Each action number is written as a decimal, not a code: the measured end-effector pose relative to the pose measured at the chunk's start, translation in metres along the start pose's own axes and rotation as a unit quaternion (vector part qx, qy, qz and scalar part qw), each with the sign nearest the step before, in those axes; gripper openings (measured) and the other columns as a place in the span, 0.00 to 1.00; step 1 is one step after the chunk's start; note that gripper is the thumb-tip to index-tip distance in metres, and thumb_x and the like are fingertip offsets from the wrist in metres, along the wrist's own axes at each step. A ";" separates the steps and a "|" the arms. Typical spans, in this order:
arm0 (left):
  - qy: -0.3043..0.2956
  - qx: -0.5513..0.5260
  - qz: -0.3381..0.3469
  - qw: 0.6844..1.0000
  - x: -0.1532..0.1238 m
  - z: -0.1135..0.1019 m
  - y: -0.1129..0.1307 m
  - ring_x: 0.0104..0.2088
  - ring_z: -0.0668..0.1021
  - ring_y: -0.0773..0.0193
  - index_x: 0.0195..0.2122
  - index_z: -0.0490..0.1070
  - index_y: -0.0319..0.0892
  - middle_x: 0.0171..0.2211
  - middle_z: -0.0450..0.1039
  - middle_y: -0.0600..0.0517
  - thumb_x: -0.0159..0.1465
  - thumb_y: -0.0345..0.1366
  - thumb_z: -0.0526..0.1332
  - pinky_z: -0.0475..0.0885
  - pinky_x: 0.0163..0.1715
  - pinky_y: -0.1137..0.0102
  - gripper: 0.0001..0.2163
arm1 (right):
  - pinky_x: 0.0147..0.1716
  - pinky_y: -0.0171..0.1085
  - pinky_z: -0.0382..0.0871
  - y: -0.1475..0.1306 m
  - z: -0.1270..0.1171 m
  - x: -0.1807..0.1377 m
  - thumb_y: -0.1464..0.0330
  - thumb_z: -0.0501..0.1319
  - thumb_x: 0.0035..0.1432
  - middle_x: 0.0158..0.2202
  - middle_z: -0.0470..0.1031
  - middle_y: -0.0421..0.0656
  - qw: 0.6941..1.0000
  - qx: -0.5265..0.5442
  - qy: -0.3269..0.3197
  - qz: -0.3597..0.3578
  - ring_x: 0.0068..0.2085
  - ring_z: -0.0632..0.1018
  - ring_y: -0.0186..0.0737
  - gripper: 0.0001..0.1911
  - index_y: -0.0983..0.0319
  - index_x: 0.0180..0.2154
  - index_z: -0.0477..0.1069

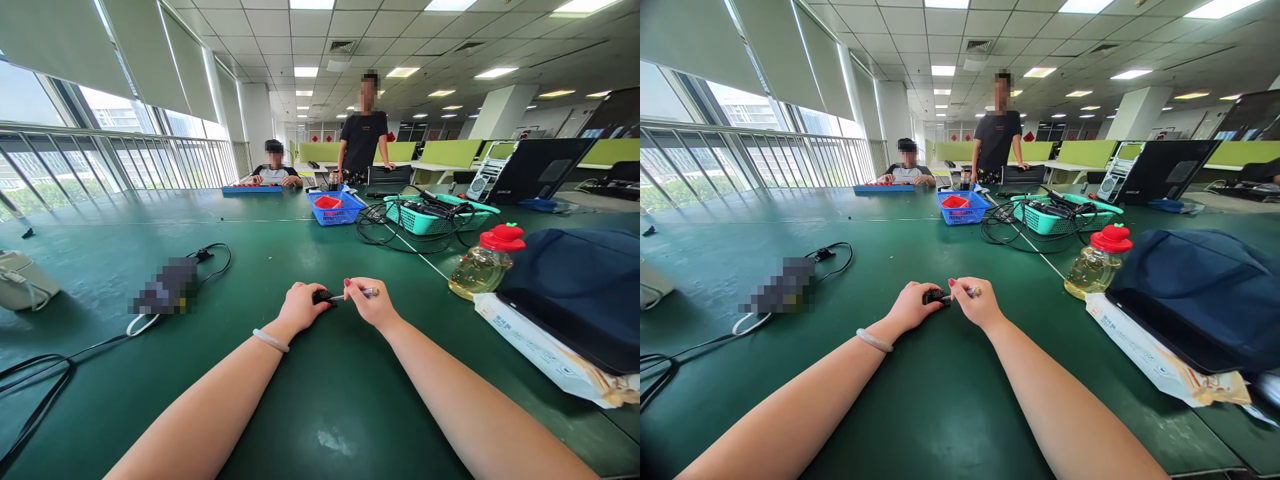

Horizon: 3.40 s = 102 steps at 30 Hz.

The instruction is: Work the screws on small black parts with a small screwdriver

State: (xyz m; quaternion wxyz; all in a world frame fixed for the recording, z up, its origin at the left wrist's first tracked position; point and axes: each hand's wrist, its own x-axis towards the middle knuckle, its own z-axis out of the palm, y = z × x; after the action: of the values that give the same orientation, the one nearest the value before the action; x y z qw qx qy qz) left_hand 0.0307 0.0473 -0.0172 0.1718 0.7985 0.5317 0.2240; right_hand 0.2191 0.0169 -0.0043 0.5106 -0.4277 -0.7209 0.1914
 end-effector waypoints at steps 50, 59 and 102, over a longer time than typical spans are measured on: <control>-0.009 -0.006 -0.014 1.000 0.000 0.001 -0.002 0.53 0.74 0.52 0.49 0.76 0.48 0.45 0.78 0.48 0.60 0.40 0.67 0.70 0.55 0.60 0.16 | 0.14 0.30 0.49 0.037 -0.003 0.014 0.48 0.74 0.41 0.13 0.59 0.33 0.882 0.331 0.085 0.326 0.16 0.58 0.26 0.27 0.61 0.20 0.67; -0.010 -0.002 -0.001 1.000 -0.001 -0.001 0.000 0.53 0.74 0.52 0.49 0.76 0.48 0.45 0.79 0.49 0.60 0.39 0.67 0.71 0.54 0.60 0.15 | 0.14 0.29 0.54 0.038 -0.002 0.013 0.60 0.71 0.51 0.15 0.65 0.34 0.852 0.360 0.103 0.365 0.16 0.62 0.28 0.15 0.60 0.29 0.68; -0.031 -0.007 0.005 0.999 -0.004 -0.004 0.000 0.56 0.73 0.51 0.51 0.76 0.51 0.49 0.78 0.49 0.57 0.34 0.67 0.69 0.58 0.60 0.19 | 0.21 0.30 0.71 0.035 0.000 0.015 0.76 0.67 0.51 0.29 0.76 0.34 0.869 0.320 0.174 0.334 0.22 0.76 0.32 0.26 0.56 0.48 0.59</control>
State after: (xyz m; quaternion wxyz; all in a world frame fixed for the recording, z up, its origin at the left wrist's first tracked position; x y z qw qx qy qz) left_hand 0.0276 0.0440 -0.0146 0.1927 0.8062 0.5209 0.2037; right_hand 0.2323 0.0491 -0.0209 0.6422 -0.4828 -0.3334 0.4933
